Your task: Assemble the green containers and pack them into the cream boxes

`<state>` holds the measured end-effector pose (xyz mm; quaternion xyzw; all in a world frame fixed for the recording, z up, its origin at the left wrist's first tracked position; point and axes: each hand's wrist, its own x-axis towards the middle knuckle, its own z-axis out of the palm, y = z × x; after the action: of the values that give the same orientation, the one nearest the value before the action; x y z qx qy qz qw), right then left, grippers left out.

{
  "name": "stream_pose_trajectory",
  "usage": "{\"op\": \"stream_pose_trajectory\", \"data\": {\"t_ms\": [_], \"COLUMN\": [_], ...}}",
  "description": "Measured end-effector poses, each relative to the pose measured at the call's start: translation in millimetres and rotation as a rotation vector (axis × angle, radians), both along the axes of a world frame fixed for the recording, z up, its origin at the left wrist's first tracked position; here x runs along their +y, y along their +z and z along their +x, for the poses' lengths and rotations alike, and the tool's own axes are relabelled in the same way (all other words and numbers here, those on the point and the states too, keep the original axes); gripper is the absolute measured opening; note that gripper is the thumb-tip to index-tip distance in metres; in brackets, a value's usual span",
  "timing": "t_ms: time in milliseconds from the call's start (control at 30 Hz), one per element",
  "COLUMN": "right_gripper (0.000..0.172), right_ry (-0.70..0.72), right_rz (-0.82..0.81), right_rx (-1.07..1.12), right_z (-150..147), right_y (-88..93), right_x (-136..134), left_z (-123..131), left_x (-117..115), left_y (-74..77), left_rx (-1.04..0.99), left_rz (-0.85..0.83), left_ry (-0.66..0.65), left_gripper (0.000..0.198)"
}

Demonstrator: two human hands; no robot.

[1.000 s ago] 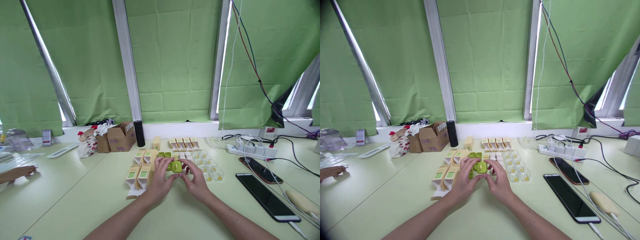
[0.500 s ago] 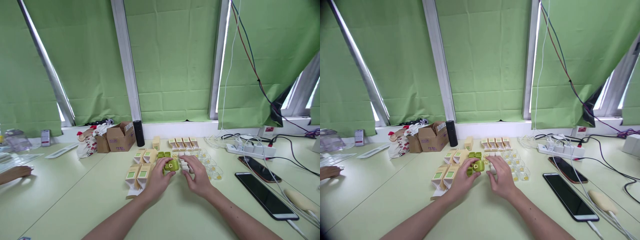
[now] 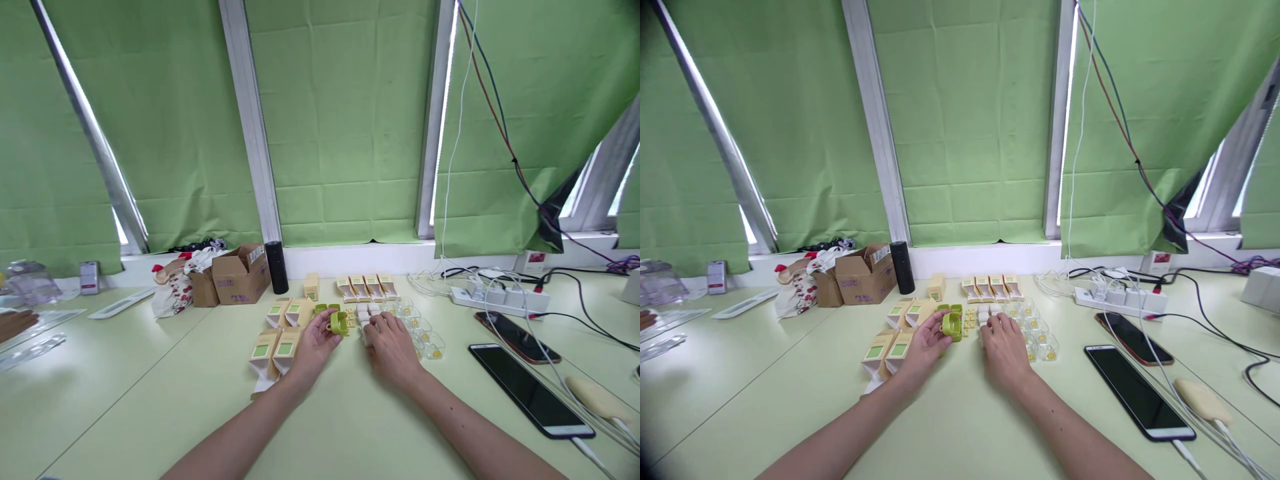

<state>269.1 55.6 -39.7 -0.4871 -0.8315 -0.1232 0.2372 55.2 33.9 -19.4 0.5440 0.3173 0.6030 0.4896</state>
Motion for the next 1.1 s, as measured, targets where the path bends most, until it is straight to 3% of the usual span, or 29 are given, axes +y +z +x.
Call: {"op": "stream_pose_trajectory", "data": {"t_ms": [367, 467, 567, 667, 833, 933, 1100], "right_gripper": [0.027, 0.028, 0.023, 0.017, 0.044, 0.042, 0.041], "right_ry": [-0.003, 0.029, 0.112, 0.265, 0.513, 0.548, 0.525], "right_rz": [0.034, 0.029, -0.001, -0.138, -0.705, -0.883, -0.929], "right_rx": [-0.034, 0.064, 0.370, 0.838, 1.559, 1.746, 1.752], "right_z": [-0.3, -0.5, -1.5, -4.6, -13.3, -16.5, -15.7], "right_y": [2.5, 2.9, 3.9, 5.8, 9.2, 10.2, 9.5], "right_x": [1.2, -1.1, -2.7, -1.4, -1.8, -6.1, -10.8], "left_z": [-1.6, -2.7, -3.5, -3.6, -2.8, -2.7, -3.5], "left_x": [1.0, 1.5, 2.7, 2.2, 0.4, 1.4, 2.8], "left_y": [-3.6, -3.9, -4.2, -2.8, -1.3, -3.3, -5.9], "left_rx": [-0.028, -0.040, -0.054, -0.056, -0.057, -0.054, -0.047], "left_rz": [-0.011, -0.009, -0.008, -0.008, 0.002, 0.004, -0.008], "left_ry": [0.001, 0.020, 0.031, 0.029, 0.016, 0.008, -0.010], "left_gripper": [0.061, 0.061, 0.062, 0.061, 0.059, 0.059, 0.062]}}
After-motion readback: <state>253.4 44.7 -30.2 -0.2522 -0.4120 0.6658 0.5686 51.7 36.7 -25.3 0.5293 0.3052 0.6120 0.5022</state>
